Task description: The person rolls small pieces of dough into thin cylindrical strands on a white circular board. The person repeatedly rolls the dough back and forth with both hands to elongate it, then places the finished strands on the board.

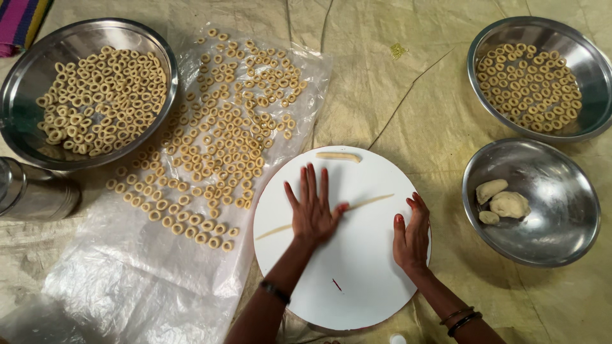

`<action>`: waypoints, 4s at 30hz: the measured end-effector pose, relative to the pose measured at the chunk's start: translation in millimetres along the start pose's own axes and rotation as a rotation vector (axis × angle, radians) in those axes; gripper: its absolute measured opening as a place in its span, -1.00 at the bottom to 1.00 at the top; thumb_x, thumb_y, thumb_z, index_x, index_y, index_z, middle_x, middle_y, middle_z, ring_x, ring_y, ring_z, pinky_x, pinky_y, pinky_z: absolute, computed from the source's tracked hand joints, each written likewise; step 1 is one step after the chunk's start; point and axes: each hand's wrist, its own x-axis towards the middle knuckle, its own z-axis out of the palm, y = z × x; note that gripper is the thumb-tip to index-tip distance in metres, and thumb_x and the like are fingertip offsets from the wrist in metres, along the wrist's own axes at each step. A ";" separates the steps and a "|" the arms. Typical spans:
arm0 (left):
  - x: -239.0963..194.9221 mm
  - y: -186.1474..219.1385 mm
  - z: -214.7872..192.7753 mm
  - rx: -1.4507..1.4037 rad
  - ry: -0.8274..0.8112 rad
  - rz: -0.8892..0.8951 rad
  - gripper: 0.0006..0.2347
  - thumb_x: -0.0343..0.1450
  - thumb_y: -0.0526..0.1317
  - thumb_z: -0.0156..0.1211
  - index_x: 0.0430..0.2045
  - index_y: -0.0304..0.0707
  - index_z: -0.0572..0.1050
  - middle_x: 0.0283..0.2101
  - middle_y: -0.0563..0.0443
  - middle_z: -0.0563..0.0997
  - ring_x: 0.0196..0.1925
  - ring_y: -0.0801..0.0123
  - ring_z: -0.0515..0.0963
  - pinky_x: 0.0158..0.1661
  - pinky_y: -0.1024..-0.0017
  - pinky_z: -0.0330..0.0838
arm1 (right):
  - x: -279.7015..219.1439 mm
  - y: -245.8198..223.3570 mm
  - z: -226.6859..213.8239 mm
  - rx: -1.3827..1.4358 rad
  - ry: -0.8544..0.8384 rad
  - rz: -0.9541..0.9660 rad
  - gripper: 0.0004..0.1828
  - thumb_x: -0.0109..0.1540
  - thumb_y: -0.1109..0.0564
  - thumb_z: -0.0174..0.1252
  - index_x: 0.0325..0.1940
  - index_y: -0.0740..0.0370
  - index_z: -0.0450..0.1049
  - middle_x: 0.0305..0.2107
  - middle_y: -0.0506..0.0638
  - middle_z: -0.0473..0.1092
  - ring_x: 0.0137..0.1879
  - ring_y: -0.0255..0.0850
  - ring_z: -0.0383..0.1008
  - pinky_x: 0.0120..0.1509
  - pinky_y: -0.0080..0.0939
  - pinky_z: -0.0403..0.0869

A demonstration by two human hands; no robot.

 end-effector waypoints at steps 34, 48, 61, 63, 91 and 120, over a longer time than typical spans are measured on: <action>-2.5 -51.6 -0.2 0.087 0.082 -0.028 -0.21 0.46 0.35 -0.39 0.48 -0.23 -0.20 0.54 -0.30 -0.30 0.58 -0.02 -0.38 0.33 -0.39 -0.48 | -1.4 2.4 1.9 -0.019 0.007 0.017 -0.26 0.44 -0.22 -0.26 0.53 0.36 -0.01 0.42 0.24 0.11 0.47 0.06 0.18 0.52 0.15 0.09; 10.6 -57.7 -1.1 0.056 0.111 -0.068 -0.20 0.45 0.38 -0.40 0.48 -0.22 -0.15 0.55 -0.29 -0.28 0.59 0.00 -0.35 0.34 -0.39 -0.51 | -2.5 5.4 2.4 -0.053 -0.002 0.024 -0.22 0.44 -0.29 -0.29 0.53 0.35 -0.02 0.41 0.23 0.12 0.50 0.09 0.13 0.53 0.20 0.07; -51.9 -74.9 2.6 0.114 0.105 0.021 -0.20 0.47 0.36 -0.40 0.48 -0.27 -0.20 0.54 -0.35 -0.26 0.58 -0.07 -0.35 0.33 -0.37 -0.50 | -2.8 8.4 4.4 -0.045 0.012 -0.013 -0.27 0.45 -0.30 -0.29 0.45 0.34 0.07 0.46 0.22 0.06 0.54 0.11 0.10 0.55 0.20 0.06; -69.3 -70.4 4.7 0.056 0.183 0.096 -0.19 0.45 0.37 -0.38 0.48 -0.25 -0.19 0.53 -0.35 -0.24 0.57 -0.07 -0.33 0.33 -0.37 -0.48 | -2.2 9.8 5.1 -0.048 0.021 -0.017 -0.27 0.45 -0.31 -0.29 0.44 0.35 0.09 0.46 0.22 0.08 0.54 0.11 0.10 0.55 0.20 0.06; -31.5 -76.4 -8.6 0.146 0.069 -0.064 -0.21 0.45 0.37 -0.42 0.47 -0.22 -0.21 0.53 -0.32 -0.28 0.57 -0.04 -0.37 0.32 -0.39 -0.50 | -2.1 5.6 2.3 -0.017 -0.005 0.009 -0.25 0.44 -0.25 -0.25 0.53 0.34 -0.01 0.41 0.21 0.11 0.50 0.05 0.16 0.54 0.17 0.07; 29.9 -1.9 13.4 -0.043 0.181 -0.159 -0.21 0.47 0.34 -0.34 0.48 -0.28 -0.14 0.55 -0.32 -0.27 0.59 -0.04 -0.33 0.35 -0.37 -0.51 | -2.1 3.3 -0.5 -0.025 -0.020 -0.075 -0.45 0.45 -0.03 -0.17 0.42 0.36 0.09 0.42 0.24 0.10 0.50 0.15 0.14 0.54 0.17 0.09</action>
